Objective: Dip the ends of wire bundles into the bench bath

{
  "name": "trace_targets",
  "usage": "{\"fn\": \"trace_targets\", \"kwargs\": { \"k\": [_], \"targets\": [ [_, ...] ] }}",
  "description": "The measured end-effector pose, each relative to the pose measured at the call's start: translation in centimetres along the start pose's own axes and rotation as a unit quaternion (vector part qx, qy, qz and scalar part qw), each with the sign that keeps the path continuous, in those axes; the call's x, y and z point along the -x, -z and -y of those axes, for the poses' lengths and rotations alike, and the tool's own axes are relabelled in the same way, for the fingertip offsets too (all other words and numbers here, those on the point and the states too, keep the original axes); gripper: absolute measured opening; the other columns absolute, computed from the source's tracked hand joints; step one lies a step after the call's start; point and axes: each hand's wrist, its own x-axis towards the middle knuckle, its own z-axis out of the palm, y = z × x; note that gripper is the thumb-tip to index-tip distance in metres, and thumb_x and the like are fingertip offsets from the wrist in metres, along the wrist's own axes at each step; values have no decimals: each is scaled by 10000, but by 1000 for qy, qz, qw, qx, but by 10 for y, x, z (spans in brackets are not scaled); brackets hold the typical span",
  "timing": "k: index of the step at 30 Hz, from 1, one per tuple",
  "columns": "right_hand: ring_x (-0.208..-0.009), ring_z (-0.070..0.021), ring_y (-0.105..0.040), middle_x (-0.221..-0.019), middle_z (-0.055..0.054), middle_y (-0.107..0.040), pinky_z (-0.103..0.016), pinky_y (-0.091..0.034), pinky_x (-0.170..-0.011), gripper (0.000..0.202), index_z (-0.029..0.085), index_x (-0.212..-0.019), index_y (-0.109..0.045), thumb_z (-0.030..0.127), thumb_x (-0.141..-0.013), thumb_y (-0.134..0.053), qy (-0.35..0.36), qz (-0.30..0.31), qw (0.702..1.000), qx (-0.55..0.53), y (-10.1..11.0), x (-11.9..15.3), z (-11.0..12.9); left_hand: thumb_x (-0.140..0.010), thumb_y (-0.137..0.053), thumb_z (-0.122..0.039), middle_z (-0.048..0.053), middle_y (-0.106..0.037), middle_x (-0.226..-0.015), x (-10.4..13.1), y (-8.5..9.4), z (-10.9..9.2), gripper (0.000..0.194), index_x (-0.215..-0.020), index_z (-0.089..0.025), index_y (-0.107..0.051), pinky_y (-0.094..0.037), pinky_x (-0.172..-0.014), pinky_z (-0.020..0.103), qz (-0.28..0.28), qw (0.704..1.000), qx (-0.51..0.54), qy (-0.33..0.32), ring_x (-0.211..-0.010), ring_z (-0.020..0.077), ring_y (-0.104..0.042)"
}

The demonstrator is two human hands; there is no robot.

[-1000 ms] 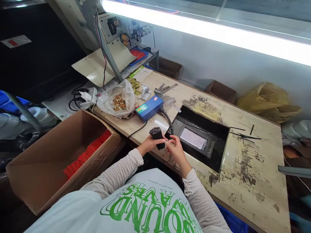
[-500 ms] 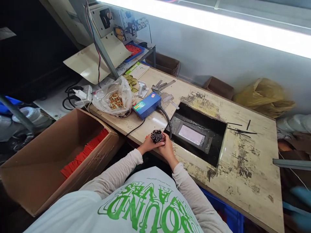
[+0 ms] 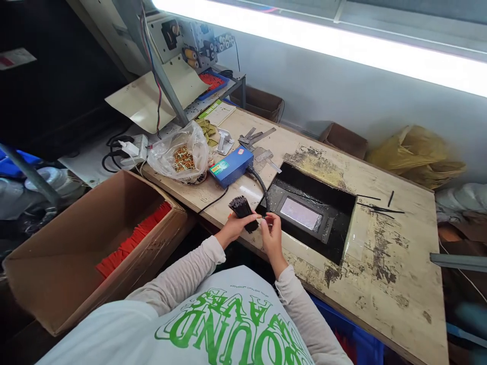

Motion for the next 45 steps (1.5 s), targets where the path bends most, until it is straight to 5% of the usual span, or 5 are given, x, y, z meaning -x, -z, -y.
{"fn": "trace_targets", "kwargs": {
  "k": [17,24,30,34,45],
  "targets": [
    [-731,-169,-498,-781,-6,-537,-294,-420,-718,293,233,-784,-470,505,-886,-437,-42,-173,984,24,21,-9,19,-519,-883,-395,32,-690,-789,-2,-71,14,408,-759,-141,-672,-482,-764,275,-21,951,273,146,-735,129,-622],
    [-604,-151,-436,-626,33,-483,-262,-336,-613,298,217,-740,-511,474,-884,-466,27,-186,949,254,117,-52,8,-725,-734,-413,117,-613,-1176,13,-11,30,477,-1116,-193,-572,-488,-915,375,-84,992,-90,-34,-1101,223,-584],
    [-608,-167,-494,-661,-21,-579,-271,-284,-605,234,191,-787,-582,362,-896,-465,26,-89,877,471,161,-94,-14,-808,-645,-355,123,-606,-1178,2,52,21,306,-1068,-204,-590,-390,-1052,526,-96,806,-474,-342,-1192,298,-510],
    [-648,-165,-506,-755,-59,-628,-271,-227,-596,212,162,-895,-620,308,-926,-470,3,-7,817,576,161,-112,-27,-808,-639,-324,125,-605,-1187,-4,63,25,289,-1068,-203,-609,-383,-1065,513,-94,744,-544,-376,-1253,322,-466],
    [-673,-159,-524,-880,-88,-644,-286,-197,-583,279,156,-1045,-627,338,-979,-426,-27,59,712,700,155,-135,-46,-800,-639,-312,114,-629,-1200,-3,62,29,293,-1074,-210,-636,-380,-1066,490,-72,745,-557,-361,-1258,316,-482]
  ]
}}
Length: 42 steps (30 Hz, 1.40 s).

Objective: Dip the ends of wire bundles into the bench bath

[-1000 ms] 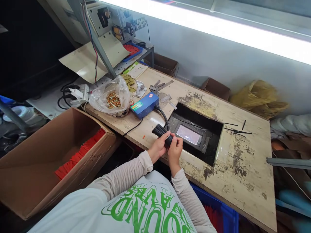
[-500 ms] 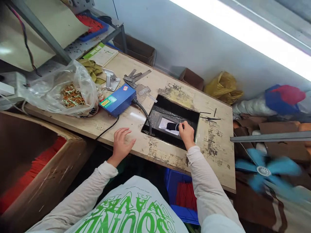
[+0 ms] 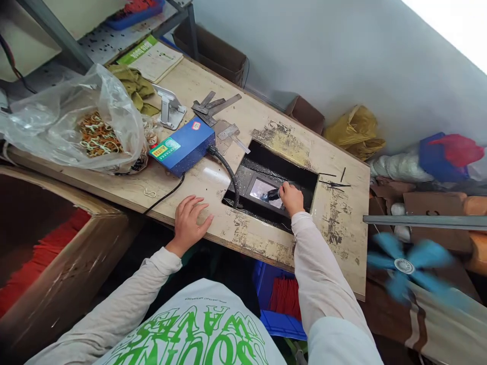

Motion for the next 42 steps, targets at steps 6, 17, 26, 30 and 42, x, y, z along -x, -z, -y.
{"fn": "trace_targets", "kwargs": {
  "k": [6,17,26,30,42],
  "targets": [
    [-704,-170,-560,-902,-88,-641,-269,-234,-597,302,164,-1080,-607,349,-993,-385,4,26,999,33,-1,-7,3,-800,-648,-297,115,-656,-1154,0,-1,0,256,-1030,-186,-643,-416,-1023,461,-25,999,-20,-31,-1215,309,-524],
    [-711,-181,-581,-908,-90,-646,-267,-247,-597,296,176,-1085,-605,345,-993,-381,12,29,998,57,-3,-13,4,-795,-658,-279,119,-662,-1135,1,-2,2,257,-1030,-178,-634,-429,-1002,449,-37,998,-19,-49,-1194,300,-539],
    [-751,-195,-605,-926,-104,-641,-268,-281,-614,323,168,-1106,-604,355,-1000,-363,16,36,997,64,-4,-15,5,-796,-657,-278,116,-660,-1140,1,-1,1,257,-1031,-179,-633,-427,-1003,446,-33,998,-19,-47,-1188,298,-542],
    [-749,-198,-613,-936,-107,-647,-270,-281,-611,327,168,-1101,-604,354,-1001,-354,17,39,997,68,-4,-17,5,-794,-657,-273,119,-662,-1137,1,-2,2,258,-1032,-176,-635,-427,-998,449,-34,998,-16,-50,-1187,302,-544],
    [-700,-179,-588,-939,-102,-649,-268,-235,-588,314,174,-1101,-593,354,-1003,-356,15,45,996,69,2,-18,5,-793,-652,-277,112,-662,-1143,1,-3,2,263,-1040,-188,-636,-429,-1001,449,-27,999,-18,-42,-1197,298,-540]
  ]
}}
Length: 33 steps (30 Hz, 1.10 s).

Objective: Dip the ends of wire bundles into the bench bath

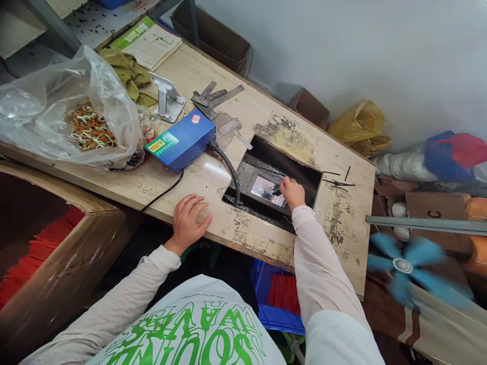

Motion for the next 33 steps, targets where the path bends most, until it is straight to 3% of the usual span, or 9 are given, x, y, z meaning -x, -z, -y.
{"fn": "trace_targets", "kwargs": {
  "k": [6,10,14,21,23,25,29,31,33],
  "targets": [
    [-640,-149,-536,-900,-92,-638,-270,-197,-557,303,166,-1019,-609,346,-994,-367,36,-46,998,-14,40,33,-10,-799,-637,-283,113,-661,-1147,0,1,1,265,-1048,-194,-641,-428,-1008,460,10,1000,-2,6,-1201,302,-540],
    [-621,-135,-504,-804,-70,-614,-254,-249,-559,312,174,-880,-631,333,-974,-380,257,-3,964,-63,69,85,-8,-798,-632,-284,116,-657,-1156,-1,-1,1,262,-1046,-202,-647,-423,-1020,472,14,1000,6,10,-1207,308,-537],
    [-585,-116,-474,-722,-38,-578,-240,-263,-547,336,188,-801,-633,332,-970,-382,332,-29,935,-123,82,112,-4,-796,-630,-298,123,-656,-1152,-2,-1,2,281,-1059,-198,-645,-412,-1029,483,11,1000,12,19,-1213,312,-530],
    [-668,-150,-555,-735,-44,-608,-254,-384,-631,347,198,-749,-584,409,-951,-396,176,-182,911,-326,94,106,-11,-804,-624,-409,125,-695,-1051,-15,9,-36,310,-996,-168,-656,-427,-974,465,64,981,153,103,-1063,288,-607],
    [-671,-157,-552,-731,-26,-601,-265,-414,-645,325,207,-787,-574,461,-928,-427,103,-213,871,-430,92,111,1,-821,-597,-477,103,-707,-934,-21,3,-63,341,-937,-163,-666,-481,-868,405,172,917,311,183,-912,243,-647],
    [-630,-151,-516,-698,1,-555,-270,-424,-612,326,215,-791,-541,509,-903,-455,24,-226,816,-531,85,121,24,-763,-646,-571,106,-712,-905,-29,-8,-90,448,-911,-149,-672,-495,-805,374,275,792,473,272,-868,233,-660],
    [-495,-111,-412,-673,42,-448,-244,-384,-445,370,237,-836,-461,603,-883,-442,-94,-144,648,-742,65,149,85,-633,-781,-563,81,-707,-1027,-45,-21,-119,539,-1002,-193,-648,-486,-859,334,146,575,697,403,-999,216,-653],
    [-524,-117,-473,-753,14,-509,-243,-412,-423,404,242,-910,-484,642,-864,-451,-89,-82,583,-803,56,161,108,-608,-827,-473,62,-711,-1041,-50,-17,-119,520,-1022,-215,-645,-484,-895,342,80,539,725,421,-989,204,-657],
    [-682,-164,-601,-943,-45,-593,-271,-495,-473,476,249,-1052,-503,675,-844,-468,-58,-27,545,-836,48,168,119,-592,-844,-400,58,-723,-996,-51,-7,-111,471,-977,-199,-660,-487,-908,362,65,568,700,429,-938,203,-668]
  ]
}}
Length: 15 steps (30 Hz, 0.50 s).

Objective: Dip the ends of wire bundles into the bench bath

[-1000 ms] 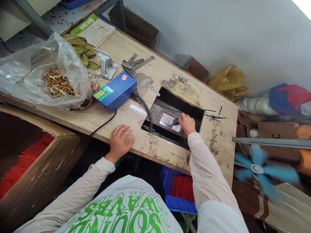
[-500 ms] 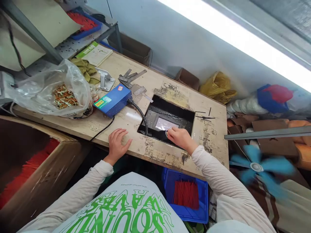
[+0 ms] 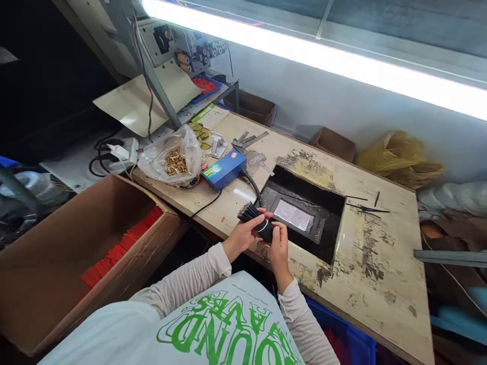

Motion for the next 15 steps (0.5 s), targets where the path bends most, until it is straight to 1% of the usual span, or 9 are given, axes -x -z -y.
{"fn": "trace_targets", "kwargs": {
  "k": [2,3,5,8,9,11,13,15],
  "targets": [
    [-854,-216,-659,-1113,-83,-608,-320,-561,-549,560,257,-1181,-466,695,-833,-475,-30,39,998,-30,3,0,-7,-592,-841,-367,59,-728,-926,4,10,-11,386,-885,-172,-680,-489,-915,373,-13,995,-97,-37,-902,206,-670],
    [-889,-228,-669,-1144,-88,-610,-337,-576,-572,581,257,-1208,-450,699,-831,-477,-43,45,997,-37,8,-2,-9,-602,-833,-360,58,-728,-902,5,17,-16,347,-850,-167,-688,-488,-923,374,-12,986,-155,-65,-899,207,-668],
    [-872,-229,-684,-1106,-86,-633,-343,-586,-587,569,243,-1179,-473,689,-827,-501,-58,44,997,-28,18,-7,-12,-636,-810,-359,58,-728,-903,6,30,-22,293,-836,-174,-700,-489,-938,381,8,956,-268,-116,-913,212,-664],
    [-813,-222,-685,-1008,-72,-661,-330,-574,-576,522,223,-1091,-540,652,-797,-580,-49,36,998,14,31,-13,-15,-631,-812,-354,69,-728,-964,2,50,-24,314,-872,-183,-704,-480,-969,400,41,911,-382,-151,-962,229,-656],
    [-805,-222,-682,-994,-71,-666,-330,-569,-579,512,219,-1075,-553,636,-783,-608,-44,35,998,28,33,-13,-15,-608,-826,-348,73,-726,-984,0,56,-23,347,-887,-184,-702,-475,-979,404,45,900,-405,-154,-978,236,-653],
    [-813,-231,-675,-986,-79,-673,-338,-559,-592,508,216,-1061,-565,610,-753,-652,-37,35,997,53,37,-12,-16,-562,-852,-328,85,-718,-1031,-4,66,-22,447,-952,-181,-692,-465,-997,410,49,889,-426,-160,-1012,246,-646],
    [-838,-243,-665,-987,-93,-675,-352,-549,-620,511,208,-1066,-570,592,-742,-664,-22,37,995,86,38,-11,-16,-523,-873,-304,103,-700,-1103,-8,71,-24,571,-1041,-174,-674,-442,-1031,415,59,886,-428,-167,-1069,255,-632],
    [-856,-250,-650,-969,-102,-677,-378,-539,-680,492,194,-1072,-584,570,-760,-644,10,46,989,143,35,-10,-16,-493,-890,-289,122,-677,-1171,-10,71,-27,653,-1092,-167,-663,-410,-1068,422,79,888,-422,-164,-1135,266,-608]
  ]
}}
